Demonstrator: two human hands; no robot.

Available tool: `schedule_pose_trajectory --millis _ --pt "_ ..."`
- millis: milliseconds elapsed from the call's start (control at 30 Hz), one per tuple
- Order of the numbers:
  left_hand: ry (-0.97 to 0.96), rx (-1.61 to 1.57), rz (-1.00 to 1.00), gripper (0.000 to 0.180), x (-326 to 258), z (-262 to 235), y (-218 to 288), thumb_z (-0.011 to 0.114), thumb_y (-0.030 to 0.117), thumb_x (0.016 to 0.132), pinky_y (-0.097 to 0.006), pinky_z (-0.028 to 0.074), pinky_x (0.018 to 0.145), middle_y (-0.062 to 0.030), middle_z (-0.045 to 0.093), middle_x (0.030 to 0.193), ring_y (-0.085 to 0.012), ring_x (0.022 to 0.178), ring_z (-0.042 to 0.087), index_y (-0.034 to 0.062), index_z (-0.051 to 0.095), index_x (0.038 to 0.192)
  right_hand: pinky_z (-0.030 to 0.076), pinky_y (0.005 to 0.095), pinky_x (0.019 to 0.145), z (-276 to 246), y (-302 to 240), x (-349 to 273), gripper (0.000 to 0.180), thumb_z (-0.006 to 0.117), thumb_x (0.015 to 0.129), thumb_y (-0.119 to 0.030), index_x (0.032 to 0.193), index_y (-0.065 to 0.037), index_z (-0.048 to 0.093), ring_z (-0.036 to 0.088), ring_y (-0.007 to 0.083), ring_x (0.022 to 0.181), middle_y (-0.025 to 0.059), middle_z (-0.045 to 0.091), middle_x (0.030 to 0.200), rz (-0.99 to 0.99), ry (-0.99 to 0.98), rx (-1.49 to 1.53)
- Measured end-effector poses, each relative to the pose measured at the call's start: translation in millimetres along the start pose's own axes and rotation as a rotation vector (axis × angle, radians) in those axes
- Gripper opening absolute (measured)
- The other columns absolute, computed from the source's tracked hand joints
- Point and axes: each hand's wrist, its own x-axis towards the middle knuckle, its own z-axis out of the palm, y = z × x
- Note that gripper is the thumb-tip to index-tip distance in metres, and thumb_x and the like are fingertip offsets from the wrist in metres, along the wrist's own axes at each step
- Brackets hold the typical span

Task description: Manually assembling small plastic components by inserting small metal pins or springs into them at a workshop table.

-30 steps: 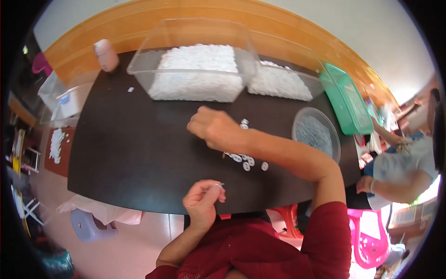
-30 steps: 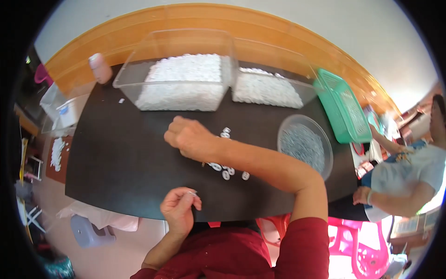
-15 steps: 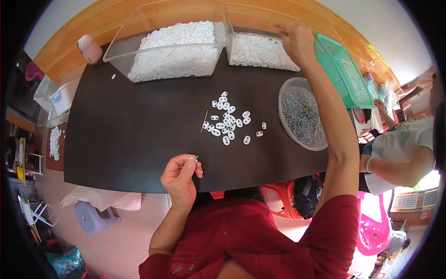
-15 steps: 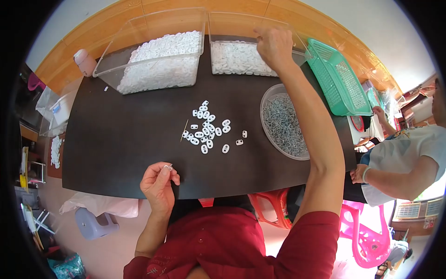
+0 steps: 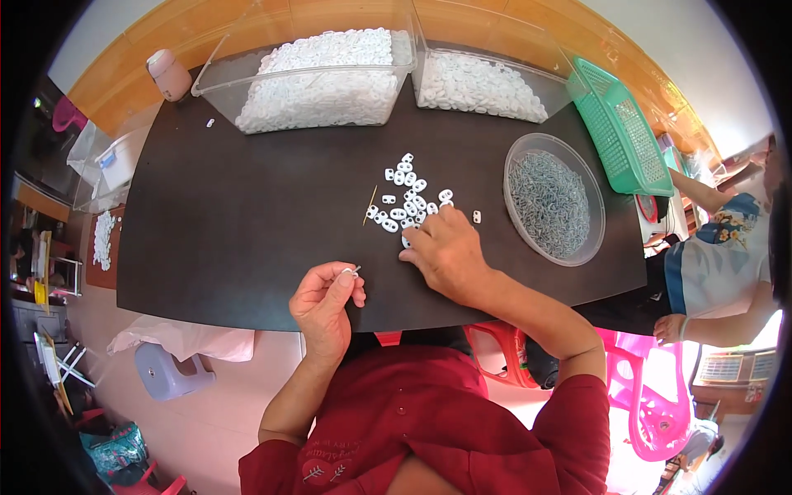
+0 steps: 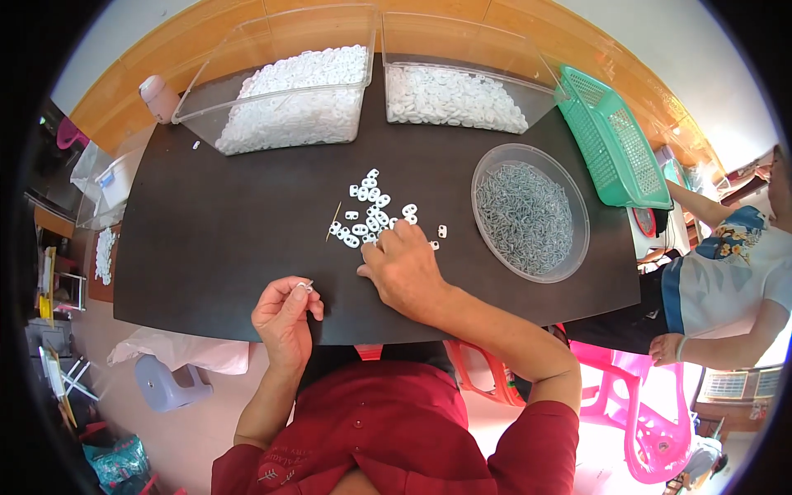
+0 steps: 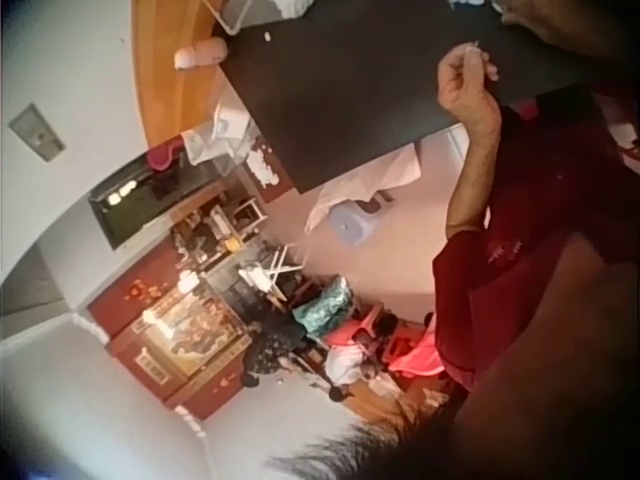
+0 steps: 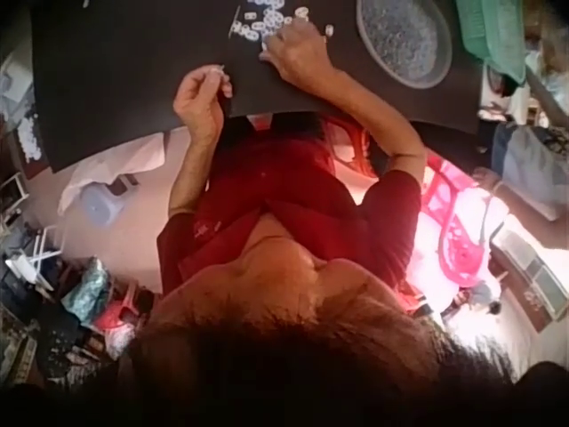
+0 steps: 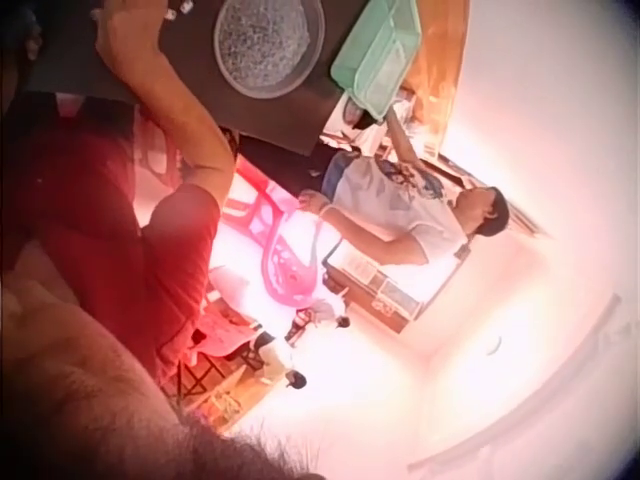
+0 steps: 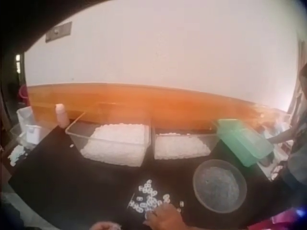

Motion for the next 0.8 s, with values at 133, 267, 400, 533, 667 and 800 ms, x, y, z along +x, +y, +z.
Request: schedule_pose_trajectory --millis 133,267,400,533,667,800 --pt "-0.002 -0.013 -0.007 0.012 0 0 1 0.061 0.006 0.089 -0.027 0.047 0.056 -0.0115 0.063 0.077 -0.0159 0.059 0.057 -0.0045 0.06 0.093 0.038 0.0369 0.067 6 -4 0 0.022 0.074 0.067 -0.016 0.079 -0.004 0.061 0.047 0.025 0.074 0.0079 0.05 0.074 0.001 0.019 -0.071" --pt "0.002 -0.016 -0.011 0.012 -1 -3 0 0.061 0.006 0.089 -0.027 0.047 0.056 -0.0117 0.063 0.077 -0.016 0.059 0.057 -0.0045 0.06 0.093 0.041 0.037 0.063 3 4 -2 0.026 0.075 0.065 -0.009 0.089 -0.004 0.064 0.049 0.0256 0.072 0.0073 0.054 0.076 0.012 0.147 -0.05" --pt "-0.007 -0.02 -0.012 0.012 0 -3 0 0.061 0.007 0.089 -0.027 0.047 0.056 -0.0116 0.063 0.077 -0.0158 0.059 0.058 -0.0044 0.06 0.093 0.042 0.0363 0.063 -3 21 -7 0.023 0.071 0.067 -0.005 0.09 -0.006 0.066 0.05 0.026 0.074 0.0075 0.056 0.078 0.099 0.113 -0.109" --pt "-0.027 -0.01 0.005 0.011 1 -3 -1 0.061 0.006 0.089 -0.027 0.047 0.056 -0.0113 0.063 0.077 -0.0156 0.06 0.057 -0.0042 0.06 0.093 0.042 0.0363 0.065 -4 13 -2 0.024 0.074 0.066 -0.009 0.089 -0.007 0.066 0.049 0.0257 0.074 0.0058 0.055 0.078 0.093 0.082 0.031" --pt "-0.023 -0.012 -0.014 0.011 3 -1 0 0.061 0.006 0.089 -0.027 0.047 0.056 -0.011 0.063 0.077 -0.0156 0.059 0.057 -0.0041 0.06 0.093 0.041 0.0365 0.068 2 6 1 0.027 0.076 0.062 -0.009 0.088 -0.007 0.066 0.048 0.0246 0.077 0.0051 0.053 0.081 0.045 -0.01 0.038" --pt "-0.022 -0.013 -0.009 0.011 1 -3 0 0.06 0.005 0.089 -0.027 0.048 0.057 -0.0108 0.063 0.078 -0.015 0.061 0.057 -0.0046 0.06 0.094 0.04 0.0362 0.07 7 7 -2 0.029 0.077 0.061 -0.006 0.088 -0.007 0.066 0.047 0.0242 0.079 0.0054 0.052 0.082 0.033 -0.042 0.056"
